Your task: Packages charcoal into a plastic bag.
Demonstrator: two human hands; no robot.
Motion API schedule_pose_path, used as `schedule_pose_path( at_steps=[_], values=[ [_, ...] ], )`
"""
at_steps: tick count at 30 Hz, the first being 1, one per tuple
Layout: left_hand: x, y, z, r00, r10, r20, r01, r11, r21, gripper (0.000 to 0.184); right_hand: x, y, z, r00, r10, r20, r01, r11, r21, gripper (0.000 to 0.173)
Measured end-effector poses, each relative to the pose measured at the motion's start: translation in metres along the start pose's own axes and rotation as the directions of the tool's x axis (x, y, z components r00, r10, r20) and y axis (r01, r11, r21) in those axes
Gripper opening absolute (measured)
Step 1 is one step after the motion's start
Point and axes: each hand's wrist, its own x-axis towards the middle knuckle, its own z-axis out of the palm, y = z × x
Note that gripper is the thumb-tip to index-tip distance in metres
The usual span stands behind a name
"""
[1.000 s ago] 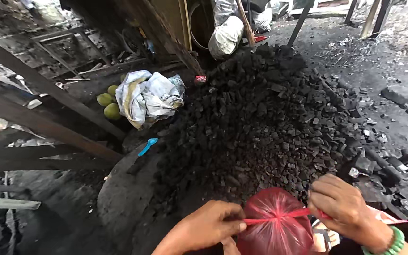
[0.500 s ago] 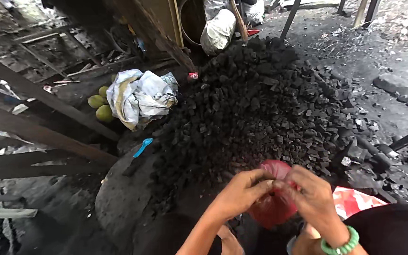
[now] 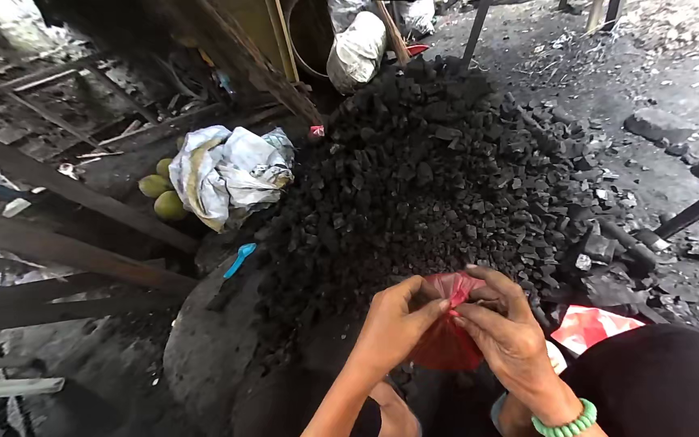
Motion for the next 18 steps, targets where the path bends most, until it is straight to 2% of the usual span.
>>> schedule_pose_path(
  at_steps=[3, 5, 6, 7, 9, 11, 13, 14, 16, 18],
  values=[
    [-0.003, -0.006, 0.007, 0.989, 0.151, -0.007, -0.149, 0.981, 0.121, 0.011, 0.001, 0.005, -0.009, 0.996, -0.01, 0.089, 0.019, 0.995, -0.097, 0.018],
    [-0.003, -0.007, 0.011, 0.974, 0.216, 0.066, -0.225, 0.953, 0.202, 0.018, 0.002, 0.007, -0.016, 0.99, 0.024, 0.142, -0.004, 0.989, -0.145, 0.021],
    [-0.002, -0.005, 0.011, 0.973, 0.19, 0.131, -0.213, 0.957, 0.196, 0.021, 0.001, 0.007, -0.018, 0.987, 0.037, 0.154, -0.012, 0.987, -0.161, 0.02],
    [-0.001, -0.002, 0.01, 0.97, 0.127, 0.207, -0.157, 0.978, 0.136, 0.023, -0.001, 0.007, -0.019, 0.985, 0.046, 0.167, -0.018, 0.986, -0.167, 0.019],
    [0.002, 0.002, 0.01, 0.948, -0.039, 0.317, 0.087, 0.987, -0.138, 0.017, -0.004, 0.006, -0.02, 0.985, 0.058, 0.162, -0.032, 0.987, -0.158, 0.018],
    [0.003, 0.002, 0.012, 0.914, -0.161, 0.373, 0.329, 0.832, -0.448, 0.022, -0.004, 0.003, -0.022, 0.985, 0.095, 0.146, -0.081, 0.992, -0.097, 0.015],
    [0.002, 0.003, 0.012, 0.901, -0.197, 0.386, 0.399, 0.724, -0.562, 0.025, 0.0, 0.001, -0.026, 0.974, 0.138, 0.178, -0.137, 0.99, -0.02, 0.024],
    [0.0, 0.004, 0.013, 0.904, -0.202, 0.376, 0.396, 0.725, -0.563, 0.025, 0.002, -0.002, -0.028, 0.968, 0.149, 0.2, -0.151, 0.988, -0.004, 0.032],
    [-0.002, 0.006, 0.016, 0.921, -0.179, 0.345, 0.336, 0.815, -0.473, 0.023, 0.005, -0.007, -0.025, 0.979, 0.095, 0.182, -0.096, 0.995, -0.003, 0.035],
    [-0.004, 0.009, 0.017, 0.964, -0.051, 0.262, 0.113, 0.967, -0.228, 0.021, 0.009, -0.009, -0.019, 0.994, -0.027, 0.106, 0.036, 0.996, -0.084, 0.033]
  ],
)
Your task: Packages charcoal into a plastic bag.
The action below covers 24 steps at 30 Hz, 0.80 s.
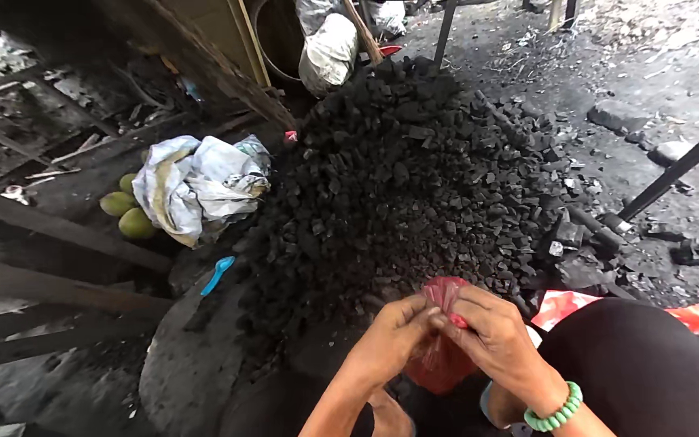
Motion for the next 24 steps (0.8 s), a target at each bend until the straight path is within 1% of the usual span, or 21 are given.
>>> schedule_pose_path(
  at_steps=[1, 2, 4, 5, 6, 8, 9, 10, 11, 12, 13, 14, 15, 16, 17, 18, 20, 21, 22, 23, 24],
  values=[
    [-0.001, 0.001, 0.0, 0.991, 0.133, -0.033, -0.122, 0.968, 0.221, 0.022, 0.003, -0.001, 0.0, 0.998, -0.053, -0.024, 0.052, 0.997, -0.062, 0.032],
    [-0.001, 0.001, 0.001, 0.955, 0.29, -0.057, -0.242, 0.877, 0.414, 0.023, 0.005, -0.003, -0.001, 0.995, -0.097, -0.036, 0.092, 0.988, -0.127, 0.032],
    [0.007, -0.006, -0.003, 0.815, 0.573, -0.087, -0.4, 0.664, 0.631, 0.024, 0.006, -0.006, -0.01, 0.989, -0.146, -0.032, 0.135, 0.966, -0.219, 0.03],
    [0.012, -0.013, -0.01, 0.756, 0.649, -0.086, -0.419, 0.581, 0.698, 0.025, 0.004, -0.005, -0.018, 0.989, -0.146, -0.025, 0.136, 0.961, -0.241, 0.031],
    [0.016, -0.022, -0.021, 0.727, 0.682, -0.08, -0.403, 0.518, 0.755, 0.026, 0.0, -0.002, -0.027, 0.991, -0.133, -0.022, 0.122, 0.958, -0.258, 0.032],
    [0.021, -0.036, -0.04, 0.733, 0.677, -0.066, -0.344, 0.452, 0.823, 0.026, -0.009, 0.005, -0.043, 0.995, -0.098, -0.018, 0.088, 0.949, -0.301, 0.035],
    [0.023, -0.037, -0.042, 0.744, 0.665, -0.063, -0.326, 0.443, 0.835, 0.025, -0.011, 0.007, -0.048, 0.997, -0.078, -0.004, 0.073, 0.946, -0.317, 0.037],
    [0.024, -0.033, -0.041, 0.76, 0.645, -0.079, -0.315, 0.473, 0.823, 0.024, -0.012, 0.006, -0.052, 0.998, -0.051, 0.019, 0.055, 0.942, -0.332, 0.036],
    [0.021, -0.026, -0.039, 0.792, 0.598, -0.125, -0.304, 0.563, 0.768, 0.023, -0.011, 0.005, -0.057, 0.998, -0.012, 0.06, 0.032, 0.94, -0.34, 0.035],
    [0.018, -0.015, -0.041, 0.837, 0.512, -0.191, -0.29, 0.712, 0.639, 0.02, -0.007, 0.004, -0.065, 0.992, 0.036, 0.12, 0.007, 0.94, -0.341, 0.033],
    [0.013, -0.003, -0.05, 0.881, 0.402, -0.249, -0.277, 0.866, 0.416, 0.017, 0.0, 0.003, -0.079, 0.981, 0.086, 0.174, -0.021, 0.939, -0.343, 0.031],
    [0.005, 0.008, -0.067, 0.911, 0.307, -0.274, -0.279, 0.95, 0.138, 0.021, 0.007, 0.003, -0.098, 0.969, 0.135, 0.208, -0.057, 0.938, -0.343, 0.028],
    [-0.005, 0.016, -0.09, 0.931, 0.247, -0.27, -0.282, 0.954, -0.1, 0.032, 0.013, 0.004, -0.122, 0.959, 0.191, 0.211, -0.11, 0.932, -0.346, 0.026],
    [-0.018, 0.018, -0.117, 0.94, 0.208, -0.269, -0.276, 0.929, -0.245, 0.042, 0.017, 0.01, -0.148, 0.954, 0.243, 0.175, -0.175, 0.927, -0.333, 0.025],
    [-0.034, 0.014, -0.142, 0.931, 0.179, -0.319, -0.281, 0.908, -0.31, 0.048, 0.017, 0.021, -0.173, 0.951, 0.296, 0.095, -0.256, 0.92, -0.297, 0.026],
    [-0.052, 0.016, -0.154, 0.882, 0.136, -0.451, -0.28, 0.921, -0.27, 0.046, 0.011, 0.037, -0.193, 0.938, 0.345, -0.023, -0.34, 0.906, -0.252, 0.028],
    [-0.091, 0.019, -0.168, 0.755, 0.087, -0.65, -0.15, 0.988, -0.042, 0.046, -0.018, 0.085, -0.22, 0.858, 0.452, -0.243, -0.504, 0.832, -0.232, 0.032],
    [-0.112, 0.015, -0.174, 0.708, 0.039, -0.705, -0.091, 0.995, -0.037, 0.048, -0.04, 0.113, -0.227, 0.795, 0.533, -0.29, -0.601, 0.756, -0.259, 0.035],
    [-0.134, 0.008, -0.176, 0.673, -0.012, -0.74, -0.099, 0.989, -0.107, 0.042, -0.068, 0.143, -0.23, 0.721, 0.634, -0.279, -0.692, 0.663, -0.285, 0.035],
    [-0.156, -0.002, -0.174, 0.656, -0.057, -0.753, -0.162, 0.963, -0.214, 0.035, -0.099, 0.174, -0.23, 0.639, 0.739, -0.212, -0.759, 0.562, -0.329, 0.034],
    [-0.176, -0.012, -0.169, 0.655, -0.095, -0.75, -0.208, 0.931, -0.3, 0.038, -0.135, 0.208, -0.226, 0.541, 0.833, -0.119, -0.79, 0.454, -0.413, 0.037]
  ],
)
